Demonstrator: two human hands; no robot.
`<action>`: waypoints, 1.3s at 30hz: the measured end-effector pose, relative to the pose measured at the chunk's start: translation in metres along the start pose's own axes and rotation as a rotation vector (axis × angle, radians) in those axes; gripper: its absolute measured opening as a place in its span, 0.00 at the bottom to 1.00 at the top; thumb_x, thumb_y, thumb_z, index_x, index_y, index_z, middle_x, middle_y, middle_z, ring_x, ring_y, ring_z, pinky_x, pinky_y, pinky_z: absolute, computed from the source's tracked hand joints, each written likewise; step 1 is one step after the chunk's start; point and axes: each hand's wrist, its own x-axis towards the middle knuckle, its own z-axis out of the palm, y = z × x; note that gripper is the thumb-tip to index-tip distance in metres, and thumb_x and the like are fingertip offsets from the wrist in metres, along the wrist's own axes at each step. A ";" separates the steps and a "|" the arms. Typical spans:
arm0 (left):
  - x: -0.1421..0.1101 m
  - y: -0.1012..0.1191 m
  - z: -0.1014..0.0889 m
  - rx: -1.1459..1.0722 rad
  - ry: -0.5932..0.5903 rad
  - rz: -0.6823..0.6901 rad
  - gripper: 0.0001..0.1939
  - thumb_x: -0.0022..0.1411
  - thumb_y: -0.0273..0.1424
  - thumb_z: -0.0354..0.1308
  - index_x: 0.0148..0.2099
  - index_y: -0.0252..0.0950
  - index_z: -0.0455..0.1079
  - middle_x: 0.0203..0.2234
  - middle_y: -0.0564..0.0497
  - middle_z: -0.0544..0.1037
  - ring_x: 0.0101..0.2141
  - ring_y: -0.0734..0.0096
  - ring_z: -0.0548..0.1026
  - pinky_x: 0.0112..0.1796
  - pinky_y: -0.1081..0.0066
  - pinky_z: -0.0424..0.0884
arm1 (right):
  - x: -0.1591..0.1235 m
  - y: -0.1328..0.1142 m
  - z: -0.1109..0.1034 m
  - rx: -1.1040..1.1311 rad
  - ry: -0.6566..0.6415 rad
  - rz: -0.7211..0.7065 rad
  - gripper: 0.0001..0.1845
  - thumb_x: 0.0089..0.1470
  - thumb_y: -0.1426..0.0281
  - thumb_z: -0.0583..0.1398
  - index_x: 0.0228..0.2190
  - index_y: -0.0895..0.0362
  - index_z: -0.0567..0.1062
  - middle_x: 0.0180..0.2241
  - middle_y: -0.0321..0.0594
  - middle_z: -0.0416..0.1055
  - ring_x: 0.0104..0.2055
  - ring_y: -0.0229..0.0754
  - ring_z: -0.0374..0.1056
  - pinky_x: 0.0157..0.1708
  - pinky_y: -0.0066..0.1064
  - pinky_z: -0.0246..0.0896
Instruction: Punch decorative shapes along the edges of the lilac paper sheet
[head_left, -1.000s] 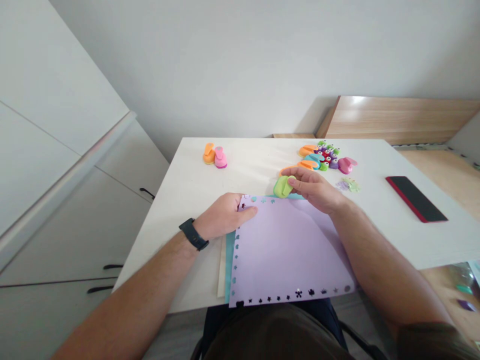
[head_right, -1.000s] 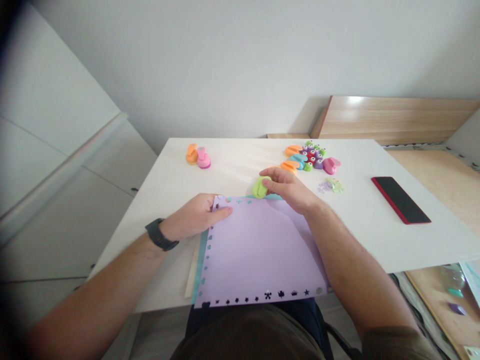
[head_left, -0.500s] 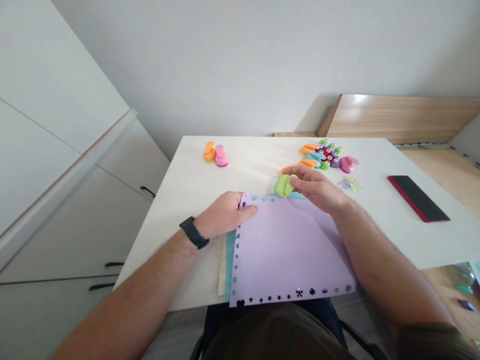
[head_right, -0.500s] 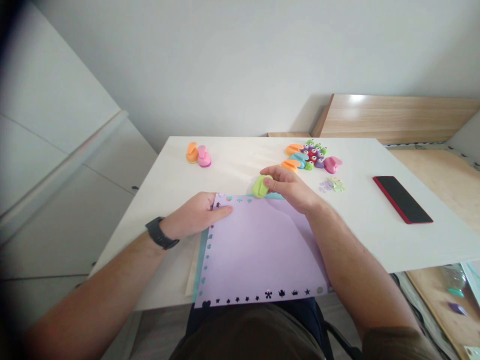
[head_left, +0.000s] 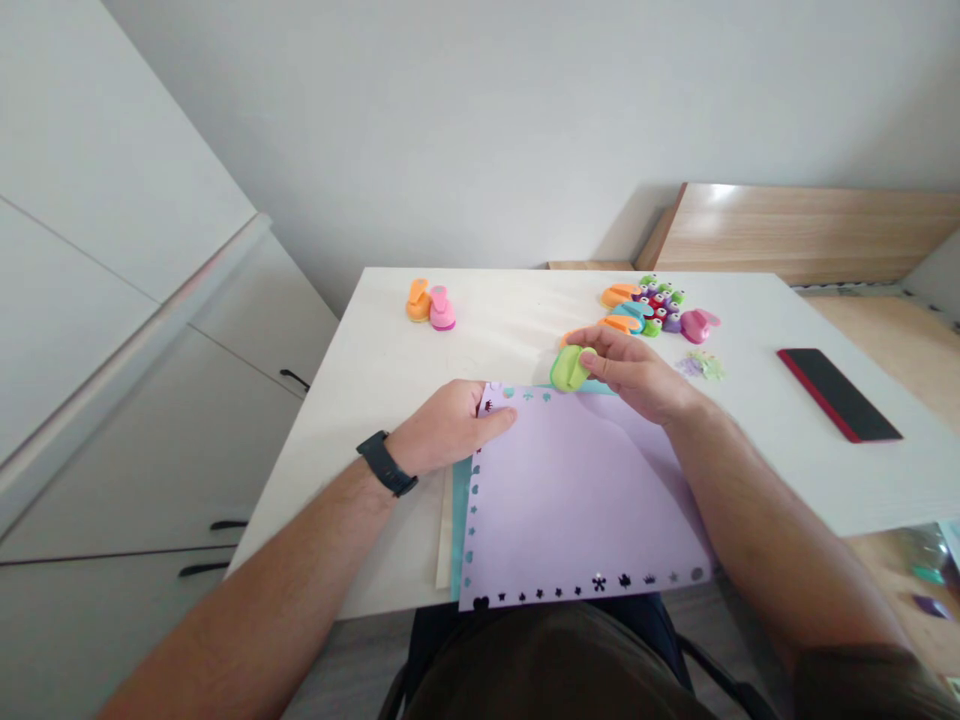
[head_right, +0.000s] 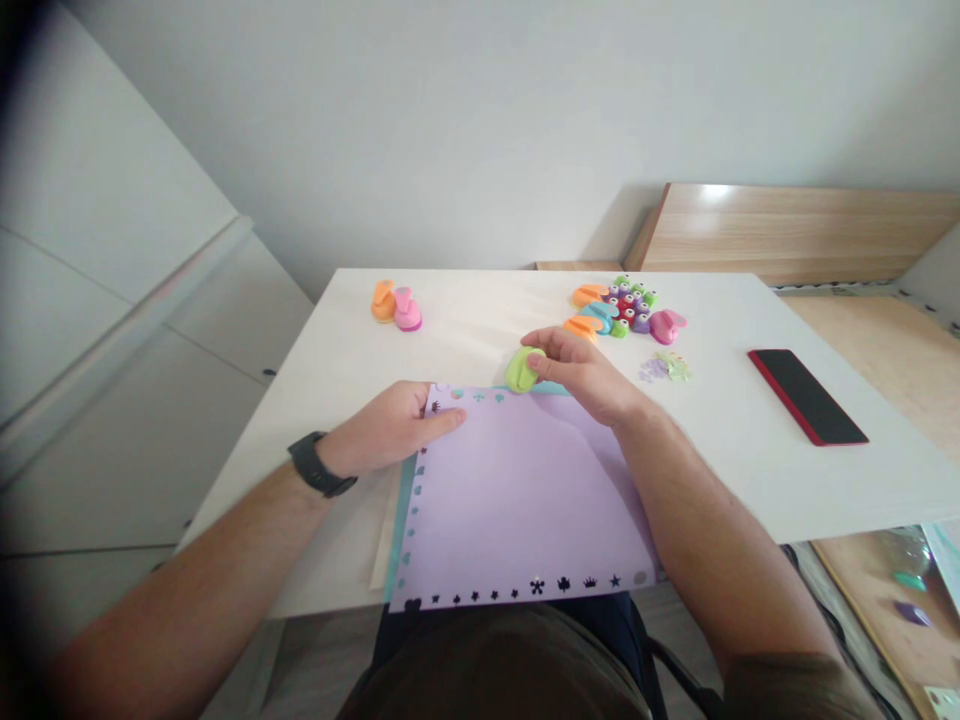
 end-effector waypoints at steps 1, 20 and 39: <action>0.000 0.000 0.000 0.010 -0.005 0.014 0.14 0.60 0.41 0.60 0.33 0.35 0.74 0.22 0.55 0.72 0.24 0.71 0.67 0.25 0.71 0.60 | 0.000 0.000 0.000 0.010 -0.006 -0.002 0.21 0.57 0.58 0.67 0.49 0.53 0.75 0.42 0.41 0.76 0.40 0.43 0.72 0.43 0.38 0.67; 0.002 -0.006 0.000 0.069 -0.019 0.025 0.15 0.66 0.41 0.56 0.39 0.34 0.76 0.26 0.54 0.74 0.25 0.72 0.68 0.26 0.71 0.60 | -0.004 0.004 -0.006 -0.076 -0.152 0.112 0.26 0.57 0.60 0.68 0.55 0.54 0.75 0.43 0.42 0.77 0.43 0.44 0.72 0.44 0.37 0.66; 0.001 -0.003 0.002 0.037 -0.016 0.009 0.14 0.64 0.41 0.57 0.37 0.35 0.75 0.25 0.54 0.75 0.24 0.72 0.69 0.24 0.73 0.60 | -0.004 0.000 -0.005 -0.053 -0.219 0.136 0.23 0.57 0.63 0.68 0.53 0.55 0.75 0.43 0.41 0.76 0.43 0.41 0.71 0.44 0.35 0.65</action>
